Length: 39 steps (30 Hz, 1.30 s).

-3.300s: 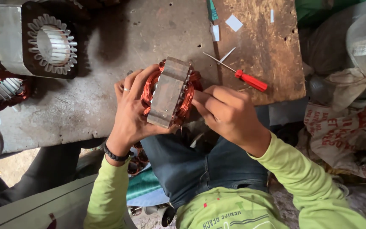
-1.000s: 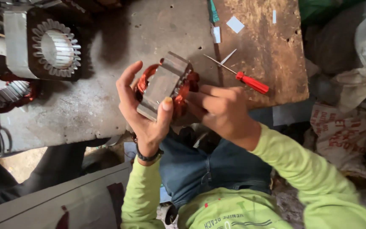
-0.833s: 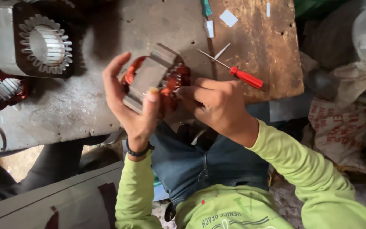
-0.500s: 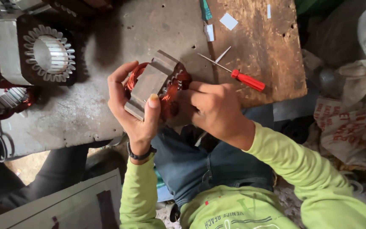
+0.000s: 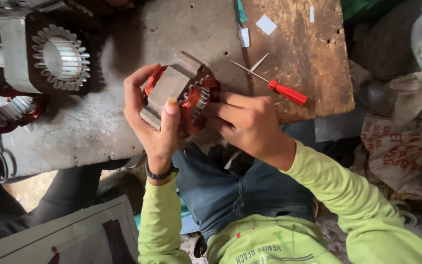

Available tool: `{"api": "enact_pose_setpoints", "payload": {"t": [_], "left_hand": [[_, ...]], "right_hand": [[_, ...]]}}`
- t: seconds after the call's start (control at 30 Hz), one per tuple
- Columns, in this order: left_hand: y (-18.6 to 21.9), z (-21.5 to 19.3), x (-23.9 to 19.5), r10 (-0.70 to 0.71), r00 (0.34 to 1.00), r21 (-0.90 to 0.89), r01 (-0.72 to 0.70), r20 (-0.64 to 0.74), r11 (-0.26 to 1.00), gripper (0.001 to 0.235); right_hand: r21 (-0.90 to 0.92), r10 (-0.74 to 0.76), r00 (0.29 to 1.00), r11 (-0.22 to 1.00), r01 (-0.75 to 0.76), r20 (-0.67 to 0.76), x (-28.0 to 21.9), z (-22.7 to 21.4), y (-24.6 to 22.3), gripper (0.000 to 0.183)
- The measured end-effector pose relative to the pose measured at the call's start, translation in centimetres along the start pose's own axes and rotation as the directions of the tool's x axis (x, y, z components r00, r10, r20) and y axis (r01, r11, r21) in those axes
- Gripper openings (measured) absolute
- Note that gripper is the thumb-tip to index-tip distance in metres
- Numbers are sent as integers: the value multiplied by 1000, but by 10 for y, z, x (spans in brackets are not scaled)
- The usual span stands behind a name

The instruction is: Repairing or rewinding the copper wire coils on an electric motor stator.

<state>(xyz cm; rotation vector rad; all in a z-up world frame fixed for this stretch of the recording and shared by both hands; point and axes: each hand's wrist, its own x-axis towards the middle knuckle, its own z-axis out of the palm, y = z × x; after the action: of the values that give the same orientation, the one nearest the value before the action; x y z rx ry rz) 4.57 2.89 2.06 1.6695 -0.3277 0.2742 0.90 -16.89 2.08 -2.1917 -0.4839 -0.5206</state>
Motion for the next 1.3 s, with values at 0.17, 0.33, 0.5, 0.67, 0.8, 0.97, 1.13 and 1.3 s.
{"api": "enact_pose_setpoints", "payload": {"t": [0.17, 0.33, 0.5, 0.67, 0.8, 0.97, 1.13, 1.3], "left_hand": [[-3, -1, 0, -10, 1000, 21, 10, -7, 1000, 58], [3, 0, -1, 0, 1000, 63, -1, 19, 998, 56], [7, 4, -1, 16, 1000, 56, -17, 19, 998, 53], [12, 3, 2, 24, 1000, 132, -25, 8, 991, 49], [5, 4, 3, 44, 999, 84, -44, -2, 995, 47], [20, 7, 6, 41, 996, 36, -44, 76, 998, 61], [26, 4, 15, 21, 996, 17, -22, 83, 1000, 63], [56, 3, 40, -42, 994, 175, 23, 105, 984, 64]], "right_hand": [[-66, -121, 986, 989, 129, 115, -7, -6, 6, 40], [-110, -143, 982, 981, 157, 127, -10, -2, 11, 47], [-110, -152, 976, 979, 170, 157, -11, -6, 14, 46], [-157, -257, 958, 948, 275, 124, -10, -5, 11, 45], [-196, -257, 954, 939, 284, 152, -15, 0, 13, 45], [-319, -271, 950, 896, 309, 159, -17, 3, 15, 30], [-188, -165, 977, 964, 188, 131, -21, -10, 5, 24], [-164, -206, 979, 966, 202, -9, -19, -25, -16, 23]]}}
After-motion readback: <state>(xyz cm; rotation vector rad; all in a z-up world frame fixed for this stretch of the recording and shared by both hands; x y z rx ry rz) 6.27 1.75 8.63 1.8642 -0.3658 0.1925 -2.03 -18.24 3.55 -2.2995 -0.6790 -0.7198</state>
